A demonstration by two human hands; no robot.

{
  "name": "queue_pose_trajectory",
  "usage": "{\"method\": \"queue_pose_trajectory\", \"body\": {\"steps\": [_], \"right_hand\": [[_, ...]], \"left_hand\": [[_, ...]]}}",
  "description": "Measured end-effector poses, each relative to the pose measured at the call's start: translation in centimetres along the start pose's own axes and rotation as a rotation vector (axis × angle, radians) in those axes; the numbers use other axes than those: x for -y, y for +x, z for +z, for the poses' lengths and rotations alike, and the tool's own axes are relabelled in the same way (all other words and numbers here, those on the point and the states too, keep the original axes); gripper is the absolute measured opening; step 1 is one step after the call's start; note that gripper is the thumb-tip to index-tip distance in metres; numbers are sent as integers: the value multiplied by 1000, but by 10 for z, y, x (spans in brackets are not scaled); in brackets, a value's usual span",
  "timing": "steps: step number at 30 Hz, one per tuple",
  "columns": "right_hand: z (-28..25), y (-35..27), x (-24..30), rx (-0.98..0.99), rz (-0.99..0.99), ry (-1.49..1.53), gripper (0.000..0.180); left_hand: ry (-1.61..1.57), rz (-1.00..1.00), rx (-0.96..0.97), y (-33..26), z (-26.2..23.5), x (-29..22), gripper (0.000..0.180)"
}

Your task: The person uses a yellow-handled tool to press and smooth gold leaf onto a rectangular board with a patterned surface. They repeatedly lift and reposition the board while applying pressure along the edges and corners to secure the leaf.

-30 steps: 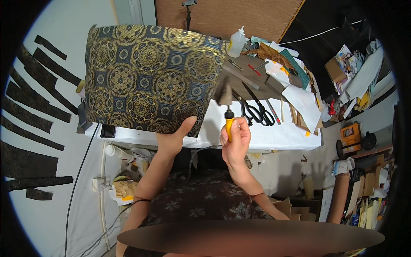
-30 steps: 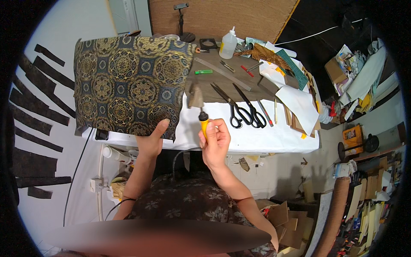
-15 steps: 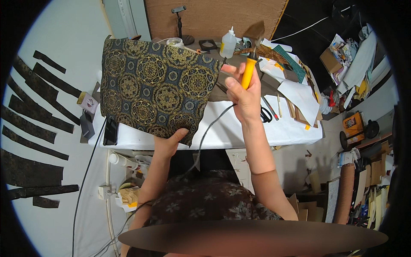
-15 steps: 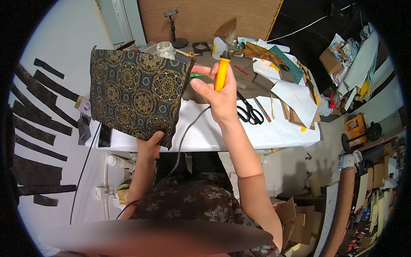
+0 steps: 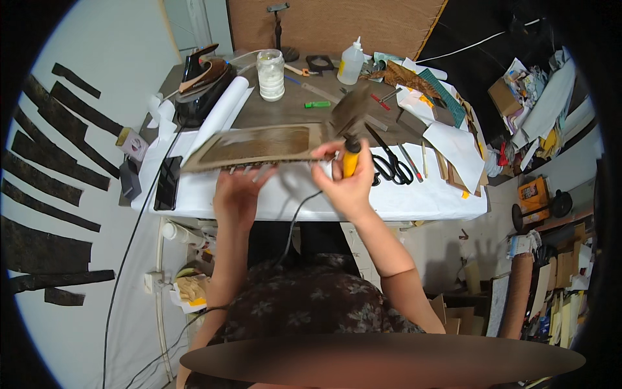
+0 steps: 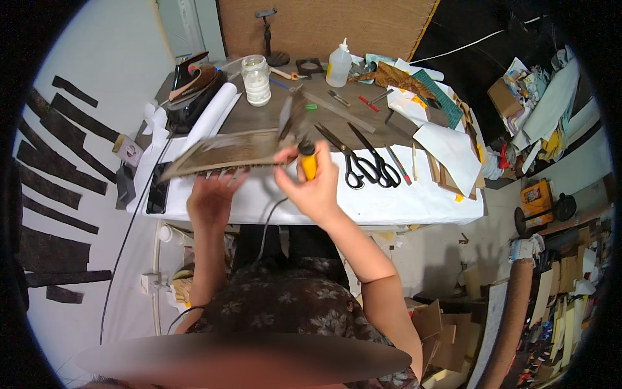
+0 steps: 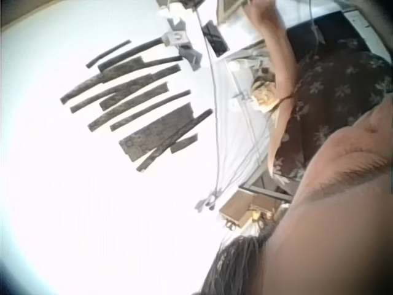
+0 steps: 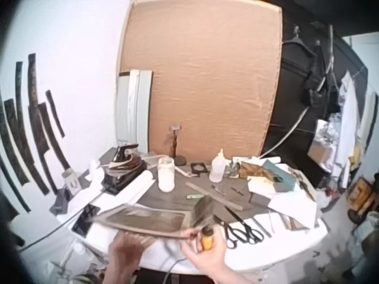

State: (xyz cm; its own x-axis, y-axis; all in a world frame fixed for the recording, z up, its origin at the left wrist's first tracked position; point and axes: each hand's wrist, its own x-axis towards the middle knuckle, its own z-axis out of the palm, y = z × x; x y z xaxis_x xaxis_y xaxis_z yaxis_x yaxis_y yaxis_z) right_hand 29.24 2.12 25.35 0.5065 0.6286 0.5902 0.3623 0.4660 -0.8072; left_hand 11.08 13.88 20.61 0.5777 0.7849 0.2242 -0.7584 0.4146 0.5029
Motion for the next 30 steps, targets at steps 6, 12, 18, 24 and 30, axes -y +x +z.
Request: {"method": "queue_pose_trajectory", "body": {"steps": [6, 12, 18, 24, 30], "right_hand": [[4, -56, -5, 234, 191, -125, 38], [-34, -82, -9, 178, 294, 126, 30], [-101, -96, -4, -139, 508, 64, 34], [-120, -107, -8, -246, 441, -218, 27], [-136, -91, 2, 55, 463, -555, 22]], "left_hand": [[273, -210, -237, -2, -7, 24, 86], [419, -233, -435, 12, -45, 63, 54], [613, -304, -571, 22, -38, 70, 58], [739, -157, -418, 32, -86, 56, 56], [1636, 71, -291, 25, -117, -13, 39]]}}
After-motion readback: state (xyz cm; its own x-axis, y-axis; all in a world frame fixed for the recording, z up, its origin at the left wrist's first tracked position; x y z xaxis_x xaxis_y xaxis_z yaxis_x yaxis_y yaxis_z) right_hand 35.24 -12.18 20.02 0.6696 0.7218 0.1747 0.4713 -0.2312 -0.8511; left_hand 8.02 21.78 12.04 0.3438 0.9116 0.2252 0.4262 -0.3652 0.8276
